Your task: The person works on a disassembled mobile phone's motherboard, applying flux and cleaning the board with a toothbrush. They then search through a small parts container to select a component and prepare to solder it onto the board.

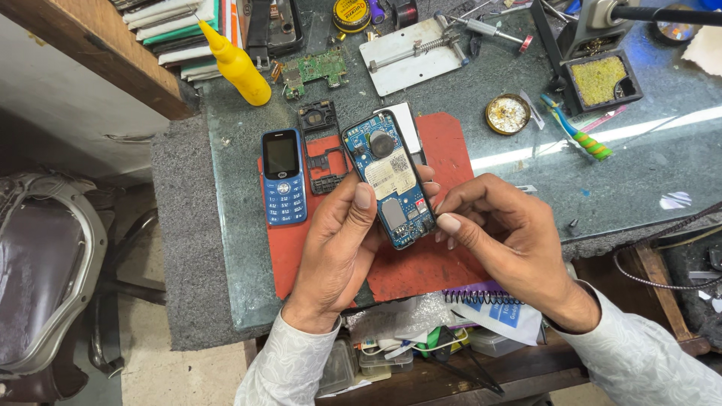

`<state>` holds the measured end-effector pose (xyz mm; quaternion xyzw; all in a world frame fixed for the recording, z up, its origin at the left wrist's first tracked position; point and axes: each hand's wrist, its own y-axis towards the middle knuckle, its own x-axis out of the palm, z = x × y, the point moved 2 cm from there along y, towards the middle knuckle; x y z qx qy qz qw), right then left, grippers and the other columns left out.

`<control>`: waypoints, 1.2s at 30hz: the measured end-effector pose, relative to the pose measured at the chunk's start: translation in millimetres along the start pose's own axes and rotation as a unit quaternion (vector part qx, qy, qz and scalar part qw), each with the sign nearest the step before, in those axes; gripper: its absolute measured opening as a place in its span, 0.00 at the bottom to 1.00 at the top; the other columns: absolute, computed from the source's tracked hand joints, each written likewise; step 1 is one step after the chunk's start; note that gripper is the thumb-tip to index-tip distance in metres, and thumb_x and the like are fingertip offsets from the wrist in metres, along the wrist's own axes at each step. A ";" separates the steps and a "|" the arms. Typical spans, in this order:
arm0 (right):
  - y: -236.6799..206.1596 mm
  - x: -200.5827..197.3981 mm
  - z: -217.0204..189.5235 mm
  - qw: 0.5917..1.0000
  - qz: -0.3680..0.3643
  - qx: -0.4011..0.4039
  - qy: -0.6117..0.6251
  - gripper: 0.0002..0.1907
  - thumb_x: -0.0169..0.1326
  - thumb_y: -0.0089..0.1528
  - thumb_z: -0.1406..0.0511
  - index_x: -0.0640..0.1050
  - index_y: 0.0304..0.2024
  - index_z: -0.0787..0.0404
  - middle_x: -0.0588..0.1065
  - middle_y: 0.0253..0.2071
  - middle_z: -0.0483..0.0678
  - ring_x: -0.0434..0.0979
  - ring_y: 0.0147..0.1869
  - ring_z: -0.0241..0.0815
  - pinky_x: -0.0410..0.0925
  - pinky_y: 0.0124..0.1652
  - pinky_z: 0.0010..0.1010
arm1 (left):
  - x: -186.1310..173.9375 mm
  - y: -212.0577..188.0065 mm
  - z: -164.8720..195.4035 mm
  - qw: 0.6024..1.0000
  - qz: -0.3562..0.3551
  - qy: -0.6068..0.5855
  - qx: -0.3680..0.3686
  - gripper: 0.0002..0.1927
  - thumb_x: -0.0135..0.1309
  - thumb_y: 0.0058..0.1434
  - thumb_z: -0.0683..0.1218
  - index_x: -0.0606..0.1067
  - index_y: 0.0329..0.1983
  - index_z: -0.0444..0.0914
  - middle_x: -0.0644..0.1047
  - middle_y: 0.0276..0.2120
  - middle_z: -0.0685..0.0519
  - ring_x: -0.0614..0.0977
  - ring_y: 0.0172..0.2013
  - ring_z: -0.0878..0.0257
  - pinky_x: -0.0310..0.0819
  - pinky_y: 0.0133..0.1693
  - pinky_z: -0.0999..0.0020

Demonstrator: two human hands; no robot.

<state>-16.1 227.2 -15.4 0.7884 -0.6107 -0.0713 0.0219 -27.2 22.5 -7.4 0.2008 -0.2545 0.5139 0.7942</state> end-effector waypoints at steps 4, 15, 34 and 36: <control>-0.8 -1.5 1.2 1.000 -0.002 0.020 0.020 0.08 0.55 0.65 0.73 0.75 0.47 0.69 0.80 0.42 0.50 0.81 0.41 0.34 0.73 0.37 0.24 | 0.0 0.2 0.6 1.000 -0.005 0.006 0.005 0.25 0.44 0.76 0.56 0.68 0.65 0.34 0.76 0.60 0.44 0.79 0.61 0.54 0.78 0.61 0.55; -1.3 -2.4 4.2 0.998 -0.010 0.034 0.051 0.07 0.55 0.66 0.72 0.74 0.46 0.69 0.80 0.42 0.51 0.81 0.42 0.35 0.75 0.42 0.26 | -2.0 1.8 -0.7 0.999 -0.001 0.031 0.035 0.38 0.60 0.67 0.62 0.63 0.70 0.35 0.76 0.58 0.44 0.80 0.59 0.55 0.79 0.60 0.55; -0.1 -3.3 5.2 0.998 -0.010 0.044 0.046 0.07 0.56 0.65 0.71 0.74 0.45 0.69 0.80 0.41 0.51 0.82 0.40 0.35 0.74 0.38 0.25 | -2.7 0.7 -0.2 0.999 -0.010 0.029 0.020 0.33 0.55 0.72 0.62 0.66 0.67 0.34 0.76 0.58 0.44 0.80 0.59 0.55 0.79 0.60 0.56; -0.4 -2.8 5.2 0.998 -0.009 0.038 0.049 0.07 0.56 0.65 0.72 0.74 0.45 0.68 0.80 0.42 0.50 0.82 0.41 0.34 0.74 0.39 0.25 | -2.7 0.2 -0.2 1.000 -0.012 0.020 0.014 0.31 0.53 0.73 0.61 0.66 0.67 0.34 0.76 0.59 0.44 0.80 0.59 0.55 0.79 0.59 0.55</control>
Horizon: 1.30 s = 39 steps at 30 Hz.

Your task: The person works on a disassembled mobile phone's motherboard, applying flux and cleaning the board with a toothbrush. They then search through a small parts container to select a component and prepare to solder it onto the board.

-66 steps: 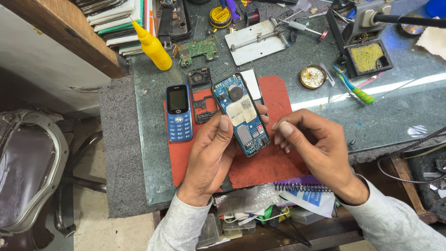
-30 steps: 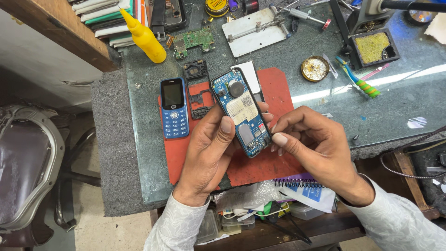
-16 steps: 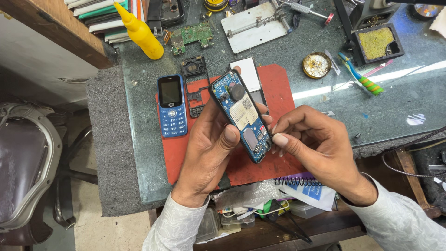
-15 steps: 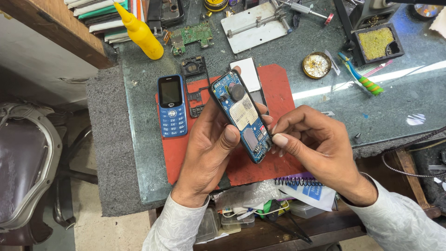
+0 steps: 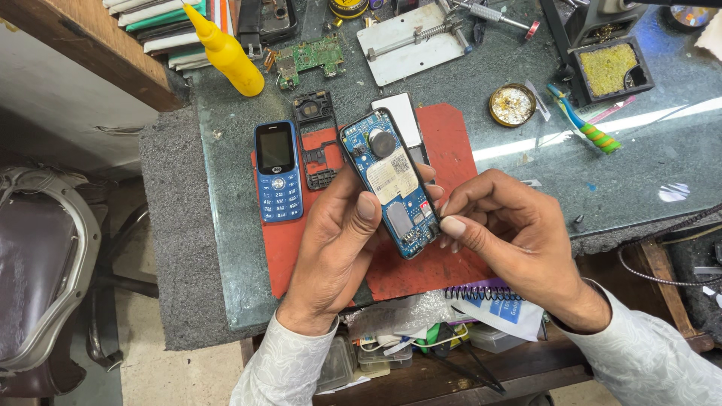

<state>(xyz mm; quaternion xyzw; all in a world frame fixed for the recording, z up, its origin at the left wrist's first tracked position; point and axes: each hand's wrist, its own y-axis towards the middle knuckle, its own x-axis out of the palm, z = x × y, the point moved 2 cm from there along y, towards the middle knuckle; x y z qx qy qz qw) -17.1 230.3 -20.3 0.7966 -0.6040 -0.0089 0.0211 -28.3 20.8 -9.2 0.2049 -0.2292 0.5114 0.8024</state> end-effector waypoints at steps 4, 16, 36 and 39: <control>-1.4 1.8 -1.0 1.000 0.005 -0.017 -0.026 0.08 0.56 0.65 0.73 0.74 0.46 0.68 0.79 0.42 0.50 0.81 0.42 0.33 0.74 0.41 0.24 | 0.4 -0.5 0.2 1.000 -0.002 -0.008 -0.004 0.28 0.48 0.75 0.58 0.66 0.67 0.34 0.75 0.60 0.44 0.80 0.60 0.54 0.79 0.60 0.55; 1.9 13.8 -30.3 0.936 0.045 -0.214 -0.274 0.10 0.63 0.59 0.74 0.78 0.42 0.63 0.77 0.40 0.46 0.76 0.40 0.35 0.68 0.39 0.25 | -0.3 0.8 0.6 0.999 0.007 -0.023 -0.027 0.27 0.45 0.76 0.56 0.67 0.68 0.33 0.76 0.59 0.45 0.79 0.61 0.54 0.76 0.62 0.57; -3.7 4.3 -32.6 0.928 0.102 -0.260 -0.246 0.22 0.65 0.59 0.75 0.76 0.55 0.67 0.74 0.51 0.53 0.79 0.49 0.37 0.75 0.46 0.24 | 14.0 -2.0 -3.3 0.988 -0.071 0.111 -0.080 0.48 0.63 0.63 0.45 0.51 0.83 0.48 0.72 0.56 0.53 0.78 0.57 0.63 0.77 0.62 0.64; -4.3 3.8 -34.5 0.916 0.109 -0.271 -0.275 0.21 0.66 0.58 0.76 0.77 0.53 0.67 0.76 0.50 0.54 0.80 0.50 0.40 0.74 0.47 0.25 | 17.6 -1.8 -2.4 0.983 -0.071 0.137 -0.099 0.49 0.64 0.61 0.45 0.52 0.82 0.50 0.73 0.57 0.53 0.78 0.56 0.64 0.80 0.61 0.63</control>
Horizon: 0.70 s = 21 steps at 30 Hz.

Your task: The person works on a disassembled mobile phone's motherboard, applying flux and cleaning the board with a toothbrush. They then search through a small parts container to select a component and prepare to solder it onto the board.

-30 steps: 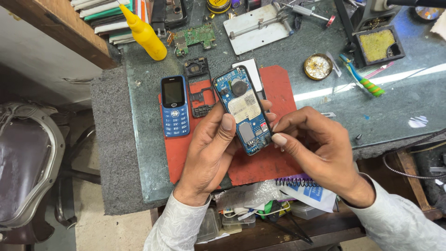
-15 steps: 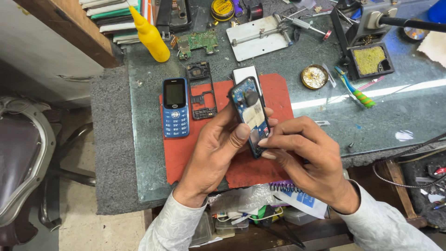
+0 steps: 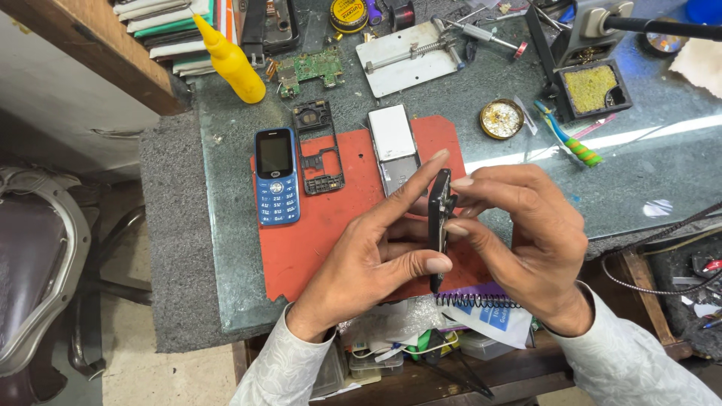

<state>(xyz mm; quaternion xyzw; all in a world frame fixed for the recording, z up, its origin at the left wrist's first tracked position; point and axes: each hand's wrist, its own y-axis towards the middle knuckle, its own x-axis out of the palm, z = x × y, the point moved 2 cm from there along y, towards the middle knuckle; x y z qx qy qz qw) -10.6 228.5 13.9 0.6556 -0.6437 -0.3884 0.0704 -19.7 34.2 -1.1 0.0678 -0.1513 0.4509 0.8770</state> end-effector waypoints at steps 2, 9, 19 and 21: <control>0.4 -1.0 -0.8 1.000 0.002 -0.005 -0.013 0.19 0.66 0.58 0.76 0.78 0.51 0.68 0.77 0.50 0.54 0.80 0.50 0.41 0.74 0.47 0.25 | 1.3 0.5 0.8 1.000 -0.001 0.008 -0.007 0.49 0.64 0.60 0.44 0.53 0.81 0.51 0.73 0.57 0.53 0.78 0.56 0.65 0.81 0.60 0.62; 0.2 -3.7 0.0 1.000 -0.001 0.019 0.014 0.16 0.63 0.60 0.78 0.78 0.50 0.68 0.78 0.50 0.55 0.81 0.51 0.41 0.74 0.47 0.25 | 2.5 1.5 1.9 1.000 -0.002 0.015 -0.010 0.49 0.65 0.60 0.43 0.54 0.81 0.51 0.73 0.61 0.52 0.79 0.56 0.64 0.81 0.60 0.62; -4.9 -1.7 5.7 0.993 0.000 0.058 0.106 0.14 0.60 0.62 0.79 0.77 0.50 0.70 0.75 0.52 0.55 0.79 0.53 0.39 0.76 0.48 0.25 | 2.4 0.3 2.2 1.000 -0.003 0.031 0.004 0.47 0.65 0.59 0.43 0.55 0.80 0.50 0.72 0.64 0.51 0.81 0.57 0.61 0.83 0.59 0.60; -5.2 -1.7 5.8 0.992 0.001 0.058 0.113 0.14 0.60 0.62 0.79 0.77 0.50 0.70 0.75 0.52 0.55 0.79 0.53 0.39 0.76 0.48 0.25 | 2.5 0.4 1.9 0.999 -0.001 0.035 0.005 0.48 0.65 0.59 0.43 0.56 0.80 0.50 0.72 0.64 0.51 0.81 0.56 0.61 0.84 0.59 0.60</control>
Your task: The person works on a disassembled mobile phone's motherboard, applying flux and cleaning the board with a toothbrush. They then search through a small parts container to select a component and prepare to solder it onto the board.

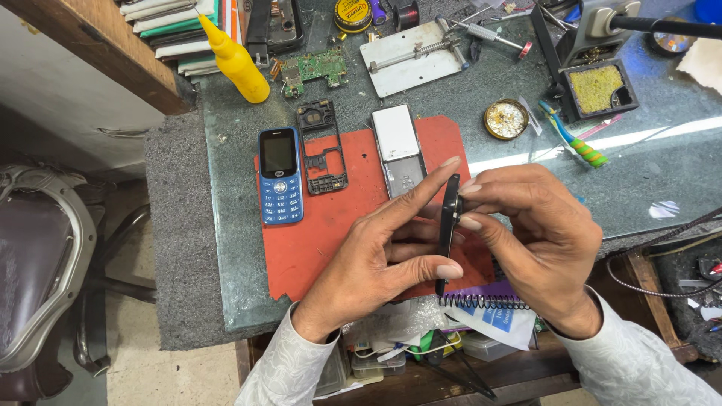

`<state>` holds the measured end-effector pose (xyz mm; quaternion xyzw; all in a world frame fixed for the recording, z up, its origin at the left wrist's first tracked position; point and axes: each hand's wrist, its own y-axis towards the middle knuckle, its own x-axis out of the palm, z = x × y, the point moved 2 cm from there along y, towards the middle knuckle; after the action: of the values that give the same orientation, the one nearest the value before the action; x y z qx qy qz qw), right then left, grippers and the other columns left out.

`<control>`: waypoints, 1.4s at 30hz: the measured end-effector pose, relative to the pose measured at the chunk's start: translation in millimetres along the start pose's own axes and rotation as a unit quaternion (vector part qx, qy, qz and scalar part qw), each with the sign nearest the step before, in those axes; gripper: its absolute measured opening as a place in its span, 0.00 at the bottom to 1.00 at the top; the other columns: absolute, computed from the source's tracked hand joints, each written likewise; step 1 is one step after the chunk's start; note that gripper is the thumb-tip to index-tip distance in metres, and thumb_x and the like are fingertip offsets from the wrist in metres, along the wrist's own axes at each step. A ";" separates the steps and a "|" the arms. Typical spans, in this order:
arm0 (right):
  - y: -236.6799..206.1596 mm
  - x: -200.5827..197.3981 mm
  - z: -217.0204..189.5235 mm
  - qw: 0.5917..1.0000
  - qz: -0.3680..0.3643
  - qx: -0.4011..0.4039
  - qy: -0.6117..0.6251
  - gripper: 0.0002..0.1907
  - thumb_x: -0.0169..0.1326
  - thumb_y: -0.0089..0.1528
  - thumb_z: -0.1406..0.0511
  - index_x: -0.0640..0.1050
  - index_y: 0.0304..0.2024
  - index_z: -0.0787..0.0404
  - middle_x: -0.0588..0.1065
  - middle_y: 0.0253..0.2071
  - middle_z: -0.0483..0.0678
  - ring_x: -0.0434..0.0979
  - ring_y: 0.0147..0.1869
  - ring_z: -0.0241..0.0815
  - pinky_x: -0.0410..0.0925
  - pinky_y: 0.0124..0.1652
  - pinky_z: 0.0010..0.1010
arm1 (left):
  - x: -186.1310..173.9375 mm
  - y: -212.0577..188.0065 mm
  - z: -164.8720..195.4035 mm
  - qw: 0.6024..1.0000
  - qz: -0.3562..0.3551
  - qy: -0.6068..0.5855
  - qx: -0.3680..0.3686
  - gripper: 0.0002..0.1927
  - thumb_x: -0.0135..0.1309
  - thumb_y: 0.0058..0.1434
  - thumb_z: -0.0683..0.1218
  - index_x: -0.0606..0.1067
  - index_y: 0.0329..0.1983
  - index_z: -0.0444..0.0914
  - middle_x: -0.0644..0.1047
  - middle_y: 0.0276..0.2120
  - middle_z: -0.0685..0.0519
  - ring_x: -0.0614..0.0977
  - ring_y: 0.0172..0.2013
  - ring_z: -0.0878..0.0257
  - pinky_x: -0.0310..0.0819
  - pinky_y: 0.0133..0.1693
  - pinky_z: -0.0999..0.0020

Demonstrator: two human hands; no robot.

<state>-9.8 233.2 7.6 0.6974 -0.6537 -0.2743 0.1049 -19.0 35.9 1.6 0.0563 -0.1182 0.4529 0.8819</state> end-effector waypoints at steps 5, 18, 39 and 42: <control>1.5 0.7 -0.2 1.000 -0.002 0.017 0.016 0.14 0.59 0.62 0.80 0.76 0.50 0.70 0.74 0.54 0.55 0.79 0.58 0.41 0.78 0.53 0.28 | -0.5 0.2 0.4 1.000 0.002 -0.006 -0.008 0.48 0.65 0.59 0.44 0.55 0.80 0.51 0.74 0.60 0.50 0.81 0.56 0.62 0.83 0.59 0.60; 1.4 -5.3 3.1 1.000 -0.005 0.002 -0.031 0.16 0.63 0.59 0.79 0.79 0.49 0.68 0.77 0.49 0.53 0.79 0.49 0.37 0.73 0.43 0.22 | -0.4 1.7 -3.6 0.999 -0.002 -0.012 -0.037 0.49 0.66 0.58 0.45 0.55 0.80 0.52 0.77 0.54 0.53 0.81 0.54 0.64 0.83 0.59 0.62; 7.2 -20.0 -0.3 0.998 -0.028 -0.011 -0.054 0.11 0.65 0.56 0.77 0.82 0.40 0.64 0.80 0.41 0.49 0.81 0.41 0.35 0.74 0.39 0.22 | 2.0 1.3 -3.6 0.999 -0.033 0.019 -0.014 0.49 0.68 0.57 0.46 0.58 0.80 0.49 0.71 0.49 0.57 0.80 0.50 0.67 0.83 0.55 0.69; 6.5 -19.4 0.0 0.998 -0.023 -0.012 -0.052 0.10 0.65 0.56 0.78 0.82 0.39 0.64 0.80 0.40 0.49 0.81 0.40 0.35 0.74 0.39 0.21 | 2.6 2.2 -5.6 0.998 -0.031 0.057 -0.010 0.49 0.67 0.56 0.48 0.58 0.80 0.49 0.72 0.48 0.57 0.80 0.49 0.67 0.81 0.54 0.70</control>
<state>-15.2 251.2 15.7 0.6955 -0.6392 -0.3202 0.0725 -18.4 40.4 -3.2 0.0252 -0.0709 0.4264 0.9014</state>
